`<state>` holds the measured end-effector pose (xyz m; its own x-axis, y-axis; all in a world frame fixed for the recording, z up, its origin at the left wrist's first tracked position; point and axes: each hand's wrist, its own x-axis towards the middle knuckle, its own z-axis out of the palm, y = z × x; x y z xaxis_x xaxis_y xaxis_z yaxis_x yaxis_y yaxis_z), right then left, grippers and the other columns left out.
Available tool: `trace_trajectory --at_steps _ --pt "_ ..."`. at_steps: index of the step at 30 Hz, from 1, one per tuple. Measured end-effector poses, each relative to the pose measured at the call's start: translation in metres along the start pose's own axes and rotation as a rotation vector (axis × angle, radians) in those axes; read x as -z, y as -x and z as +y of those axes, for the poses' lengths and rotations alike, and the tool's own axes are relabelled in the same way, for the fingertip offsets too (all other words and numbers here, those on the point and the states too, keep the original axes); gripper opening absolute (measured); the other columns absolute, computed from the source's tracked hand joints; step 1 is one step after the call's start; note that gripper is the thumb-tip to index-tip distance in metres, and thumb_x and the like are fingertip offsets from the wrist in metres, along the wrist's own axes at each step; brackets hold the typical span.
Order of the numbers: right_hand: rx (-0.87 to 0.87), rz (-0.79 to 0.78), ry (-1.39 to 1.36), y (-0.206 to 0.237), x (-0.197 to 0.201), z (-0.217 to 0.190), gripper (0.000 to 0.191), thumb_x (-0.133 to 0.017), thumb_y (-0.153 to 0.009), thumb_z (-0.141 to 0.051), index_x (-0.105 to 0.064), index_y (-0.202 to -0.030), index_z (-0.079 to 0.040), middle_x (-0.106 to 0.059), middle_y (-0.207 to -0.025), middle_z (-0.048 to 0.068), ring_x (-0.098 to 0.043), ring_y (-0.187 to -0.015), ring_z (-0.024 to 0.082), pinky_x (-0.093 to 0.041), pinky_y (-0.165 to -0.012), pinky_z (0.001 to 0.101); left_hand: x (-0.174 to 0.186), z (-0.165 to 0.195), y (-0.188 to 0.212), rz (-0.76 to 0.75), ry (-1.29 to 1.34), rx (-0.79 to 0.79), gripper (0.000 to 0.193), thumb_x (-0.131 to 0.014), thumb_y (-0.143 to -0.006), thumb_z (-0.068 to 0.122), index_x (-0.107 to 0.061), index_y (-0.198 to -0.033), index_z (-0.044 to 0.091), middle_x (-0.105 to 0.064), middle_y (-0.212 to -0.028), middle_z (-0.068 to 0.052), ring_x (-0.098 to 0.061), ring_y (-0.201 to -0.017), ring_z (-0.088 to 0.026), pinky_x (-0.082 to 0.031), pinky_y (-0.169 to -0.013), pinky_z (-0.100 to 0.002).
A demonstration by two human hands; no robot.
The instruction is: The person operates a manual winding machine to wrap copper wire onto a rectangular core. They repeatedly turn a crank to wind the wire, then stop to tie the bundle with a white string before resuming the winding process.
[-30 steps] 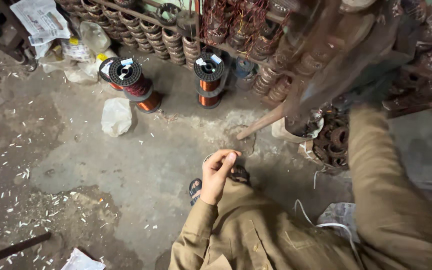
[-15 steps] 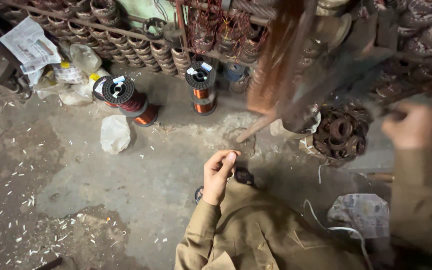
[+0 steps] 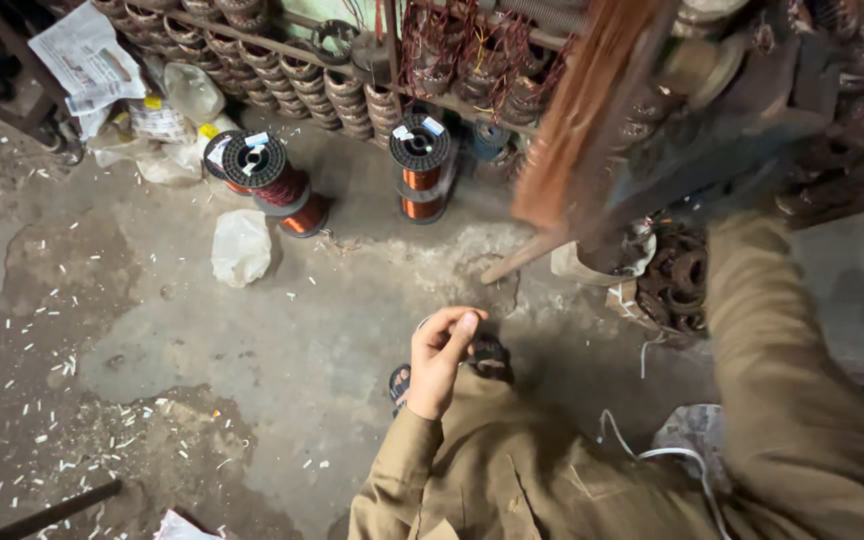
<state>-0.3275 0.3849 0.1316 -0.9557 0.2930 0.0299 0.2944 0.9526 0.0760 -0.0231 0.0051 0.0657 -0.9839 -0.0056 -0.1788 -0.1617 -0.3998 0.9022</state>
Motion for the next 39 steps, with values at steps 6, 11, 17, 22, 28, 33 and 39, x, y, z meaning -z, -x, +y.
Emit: trace_trajectory --at_steps 6,11,17,22,28,33,39 --pt "-0.104 -0.242 0.016 0.153 -0.083 0.048 0.039 -0.074 -0.086 -0.049 -0.079 -0.119 -0.028 -0.076 -0.098 0.015 -0.072 -0.092 0.040 -0.056 -0.080 0.0503 0.007 -0.003 0.004 0.011 0.034 0.079 0.018 -0.068 -0.100 0.021 -0.076 -0.104 0.005 -0.058 -0.072 0.008 -0.047 -0.063 -0.002 -0.033 -0.055 -0.020" --pt "-0.086 -0.017 0.034 0.218 -0.058 0.120 0.038 -0.075 -0.089 -0.050 -0.078 -0.120 -0.028 -0.077 -0.098 0.014 -0.073 -0.093 0.038 -0.056 -0.081 0.0497 0.005 -0.005 -0.001 -0.002 0.031 0.091 0.019 -0.068 -0.100 0.021 -0.076 -0.106 0.005 -0.056 -0.072 0.008 -0.044 -0.063 -0.001 -0.031 -0.055 -0.020" --pt "0.081 0.270 0.157 0.130 0.026 0.165 0.030 -0.077 -0.089 -0.038 -0.078 -0.116 -0.023 -0.076 -0.092 0.013 -0.072 -0.085 0.035 -0.056 -0.077 0.0474 -0.002 -0.003 -0.014 0.009 0.052 0.066 0.018 -0.068 -0.100 0.021 -0.075 -0.106 0.005 -0.058 -0.074 0.007 -0.048 -0.064 -0.002 -0.034 -0.056 -0.020" --pt "-0.041 0.167 0.117 -0.009 0.049 0.126 0.032 -0.077 -0.088 -0.040 -0.078 -0.115 -0.022 -0.077 -0.094 0.013 -0.072 -0.087 0.036 -0.056 -0.078 0.0484 -0.009 -0.003 -0.017 0.042 0.052 0.002 0.018 -0.068 -0.101 0.020 -0.076 -0.105 0.004 -0.060 -0.076 0.006 -0.050 -0.065 -0.003 -0.036 -0.057 -0.020" --pt "0.003 0.012 0.026 -0.026 0.009 0.026 0.034 -0.078 -0.085 -0.042 -0.078 -0.113 -0.022 -0.077 -0.096 0.014 -0.072 -0.090 0.037 -0.056 -0.080 0.0496 -0.007 -0.005 -0.001 0.073 0.050 -0.004 0.017 -0.068 -0.100 0.018 -0.076 -0.104 0.004 -0.060 -0.077 0.007 -0.050 -0.067 -0.003 -0.038 -0.057 -0.020" --pt "0.013 -0.221 0.032 0.071 -0.058 0.025 0.036 -0.078 -0.084 -0.043 -0.078 -0.112 -0.022 -0.077 -0.098 0.014 -0.073 -0.092 0.038 -0.056 -0.081 0.0506 0.001 -0.009 0.011 0.038 0.084 -0.015 0.016 -0.068 -0.101 0.018 -0.075 -0.106 0.004 -0.062 -0.082 0.007 -0.052 -0.070 -0.002 -0.041 -0.062 -0.020" --pt "-0.067 -0.268 0.046 0.200 -0.069 0.094 0.038 -0.078 -0.081 -0.045 -0.078 -0.111 -0.021 -0.077 -0.100 0.015 -0.073 -0.094 0.039 -0.056 -0.082 0.0519 0.006 -0.014 0.004 0.031 0.072 0.060 0.018 -0.068 -0.100 0.019 -0.076 -0.106 0.004 -0.061 -0.079 0.007 -0.048 -0.067 -0.002 -0.036 -0.058 -0.019"
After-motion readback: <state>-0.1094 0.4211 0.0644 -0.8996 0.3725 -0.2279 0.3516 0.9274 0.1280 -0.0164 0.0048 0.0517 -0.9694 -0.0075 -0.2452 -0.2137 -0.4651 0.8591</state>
